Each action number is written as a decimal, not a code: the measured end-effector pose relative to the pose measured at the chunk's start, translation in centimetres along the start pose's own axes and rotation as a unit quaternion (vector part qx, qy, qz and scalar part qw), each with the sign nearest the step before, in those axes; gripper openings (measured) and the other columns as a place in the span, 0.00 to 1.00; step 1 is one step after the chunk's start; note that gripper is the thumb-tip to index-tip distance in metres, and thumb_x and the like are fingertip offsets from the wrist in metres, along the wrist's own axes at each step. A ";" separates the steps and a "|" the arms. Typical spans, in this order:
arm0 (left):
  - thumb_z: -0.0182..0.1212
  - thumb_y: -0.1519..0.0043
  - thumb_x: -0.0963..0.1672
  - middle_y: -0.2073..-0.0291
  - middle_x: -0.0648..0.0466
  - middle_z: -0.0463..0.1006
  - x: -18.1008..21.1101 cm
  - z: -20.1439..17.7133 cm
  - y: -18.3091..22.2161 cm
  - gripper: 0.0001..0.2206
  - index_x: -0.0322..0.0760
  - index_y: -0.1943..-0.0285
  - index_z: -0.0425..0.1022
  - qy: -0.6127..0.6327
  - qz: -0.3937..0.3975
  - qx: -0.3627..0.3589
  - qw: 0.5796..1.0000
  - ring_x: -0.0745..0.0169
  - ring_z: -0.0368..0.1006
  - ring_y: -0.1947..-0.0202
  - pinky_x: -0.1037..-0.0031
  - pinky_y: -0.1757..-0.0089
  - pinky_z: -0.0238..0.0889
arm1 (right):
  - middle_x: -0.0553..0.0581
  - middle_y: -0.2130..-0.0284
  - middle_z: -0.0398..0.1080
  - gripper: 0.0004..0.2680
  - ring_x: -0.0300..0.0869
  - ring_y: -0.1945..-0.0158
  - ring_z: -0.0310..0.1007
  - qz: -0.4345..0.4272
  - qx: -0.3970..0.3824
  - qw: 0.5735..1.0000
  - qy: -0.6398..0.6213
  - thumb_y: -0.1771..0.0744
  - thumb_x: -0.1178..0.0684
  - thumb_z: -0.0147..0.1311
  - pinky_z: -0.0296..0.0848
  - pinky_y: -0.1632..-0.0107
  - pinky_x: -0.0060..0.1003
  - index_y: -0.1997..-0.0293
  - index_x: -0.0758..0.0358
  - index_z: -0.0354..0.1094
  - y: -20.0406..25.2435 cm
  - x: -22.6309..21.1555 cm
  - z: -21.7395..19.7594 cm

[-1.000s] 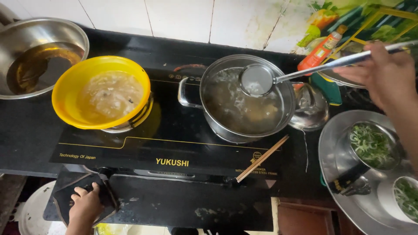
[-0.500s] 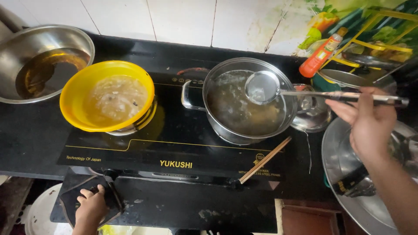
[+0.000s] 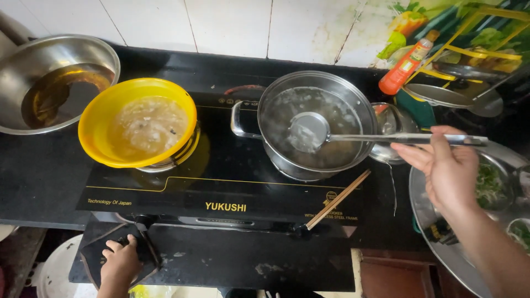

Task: Transferring soup from a large pot on a gas stove into a yellow bowl using a ladle.

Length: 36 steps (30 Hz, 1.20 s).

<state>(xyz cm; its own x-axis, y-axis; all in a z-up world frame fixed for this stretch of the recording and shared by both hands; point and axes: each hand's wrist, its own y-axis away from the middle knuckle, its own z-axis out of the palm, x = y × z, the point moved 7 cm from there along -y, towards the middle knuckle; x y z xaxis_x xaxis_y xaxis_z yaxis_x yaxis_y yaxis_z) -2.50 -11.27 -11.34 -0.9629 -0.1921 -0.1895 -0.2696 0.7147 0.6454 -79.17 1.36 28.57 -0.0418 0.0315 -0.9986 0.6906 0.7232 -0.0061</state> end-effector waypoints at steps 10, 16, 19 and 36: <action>0.66 0.36 0.51 0.20 0.26 0.41 0.0 0.1 0.0 0.41 0.56 0.17 0.42 -0.021 0.021 0.036 0.999 0.22 0.48 0.24 0.43 0.37 0.65 | 0.83 0.54 0.72 0.05 0.74 0.49 0.79 0.050 -0.016 0.994 -0.092 0.23 0.58 0.39 0.81 0.42 0.68 0.50 0.53 0.62 0.2 -1.0 1.4; 0.60 0.36 0.49 0.20 0.26 0.40 -0.5 1.5 -1.3 0.38 0.57 0.18 0.43 -0.003 0.030 0.057 0.998 0.21 0.47 0.24 0.42 0.37 0.63 | 0.78 0.57 0.74 0.05 0.62 0.51 0.83 -0.001 0.033 0.998 -0.050 0.24 0.58 0.38 0.85 0.39 0.60 0.48 0.52 0.60 -1.3 -2.2 -0.2; 0.65 0.40 0.53 0.22 0.25 0.45 -0.5 1.4 -1.9 0.42 0.58 0.18 0.44 -0.043 0.033 0.111 0.992 0.20 0.51 0.25 0.42 0.40 0.67 | 0.86 0.57 0.71 0.05 0.64 0.53 0.84 -0.055 0.053 0.997 0.005 0.23 0.58 0.32 0.88 0.42 0.56 0.46 0.60 0.55 -1.7 -3.4 -0.4; 0.55 0.40 0.47 0.22 0.24 0.46 -0.4 1.4 -1.3 0.37 0.57 0.18 0.46 -0.038 0.040 0.125 0.991 0.18 0.53 0.26 0.42 0.41 0.68 | 0.73 0.54 0.79 0.06 0.53 0.55 0.88 0.051 0.060 0.989 0.123 0.24 0.51 0.38 0.77 0.69 0.26 0.57 0.52 0.57 -3.7 -5.6 2.7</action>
<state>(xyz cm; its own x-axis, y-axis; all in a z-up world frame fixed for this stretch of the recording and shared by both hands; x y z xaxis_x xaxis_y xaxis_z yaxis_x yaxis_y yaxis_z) -1.77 -11.17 -13.12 -0.9749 -0.0845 -0.2060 -0.1724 0.8720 0.4581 -79.56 -3.33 34.09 -0.1321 0.2777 -0.9515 0.7799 0.6216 0.0731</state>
